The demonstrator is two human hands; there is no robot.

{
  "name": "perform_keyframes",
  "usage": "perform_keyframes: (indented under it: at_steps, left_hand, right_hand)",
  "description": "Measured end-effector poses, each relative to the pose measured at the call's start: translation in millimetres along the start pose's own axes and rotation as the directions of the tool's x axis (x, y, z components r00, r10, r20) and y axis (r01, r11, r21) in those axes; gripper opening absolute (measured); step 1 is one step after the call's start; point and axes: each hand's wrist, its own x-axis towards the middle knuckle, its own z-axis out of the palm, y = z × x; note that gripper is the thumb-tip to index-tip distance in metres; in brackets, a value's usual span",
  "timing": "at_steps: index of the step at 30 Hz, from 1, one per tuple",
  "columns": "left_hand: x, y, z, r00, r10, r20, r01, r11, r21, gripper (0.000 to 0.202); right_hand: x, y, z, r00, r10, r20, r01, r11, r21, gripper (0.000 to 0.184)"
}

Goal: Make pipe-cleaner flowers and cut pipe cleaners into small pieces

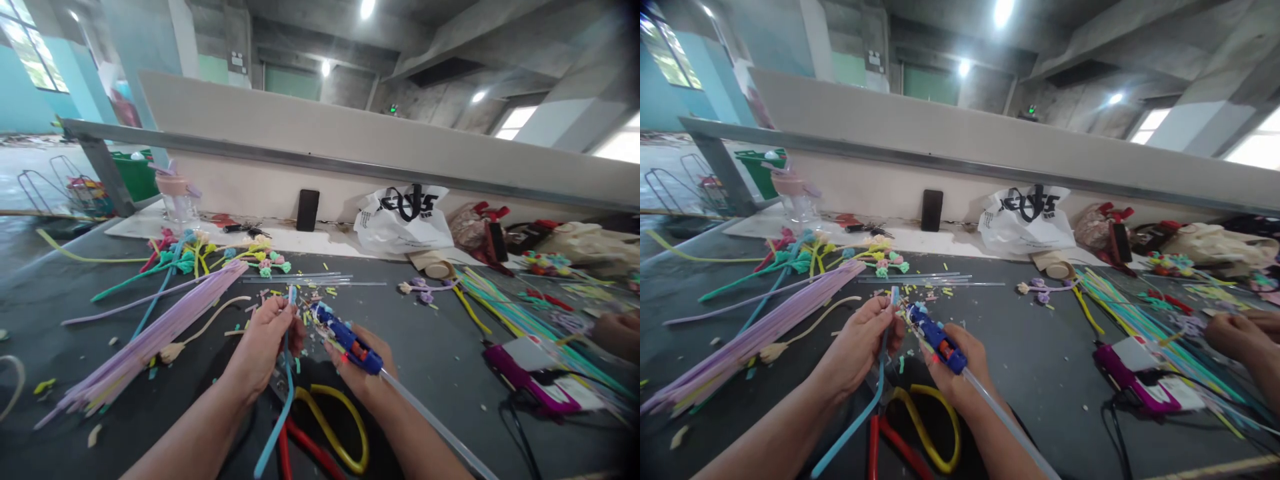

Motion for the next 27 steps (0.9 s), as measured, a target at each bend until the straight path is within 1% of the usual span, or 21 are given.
perform_keyframes:
  at_steps: [2,6,11,14,17,22,27]
  left_hand:
    - [1,-2,-0.5,1.000,0.018,0.001,-0.018,0.999,0.028,0.019]
    - [1,-5,-1.4,0.999,0.033,0.013,-0.034,0.998,0.062,0.020]
    - [0,-2,-0.4,0.999,0.032,0.015,-0.033,0.997,0.067,0.019]
    - [-1,0,0.5,1.000,0.018,0.008,-0.018,0.997,0.068,0.017]
    - [-1,-1,0.3,1.000,0.027,0.006,-0.027,0.997,0.076,0.018]
    - [-1,-3,-0.6,0.999,0.038,0.007,-0.038,0.995,0.089,0.020]
    - [0,-1,0.3,1.000,0.030,0.005,-0.030,0.997,0.078,0.021]
  right_hand:
    - [0,0,0,1.000,-0.005,-0.014,0.005,1.000,-0.001,0.018]
    - [1,-2,-1,1.000,-0.010,0.018,0.010,1.000,-0.005,0.018]
    - [0,0,2,1.000,-0.018,-0.005,0.018,1.000,-0.001,0.016]
    - [0,2,4,1.000,0.003,0.010,-0.003,1.000,-0.009,0.017]
    - [1,4,4,0.999,0.027,0.038,-0.027,1.000,-0.014,0.017]
    - [2,6,6,0.997,0.070,0.018,-0.071,0.997,0.007,0.018]
    - [0,9,9,0.997,0.080,0.010,-0.081,0.995,0.051,0.014]
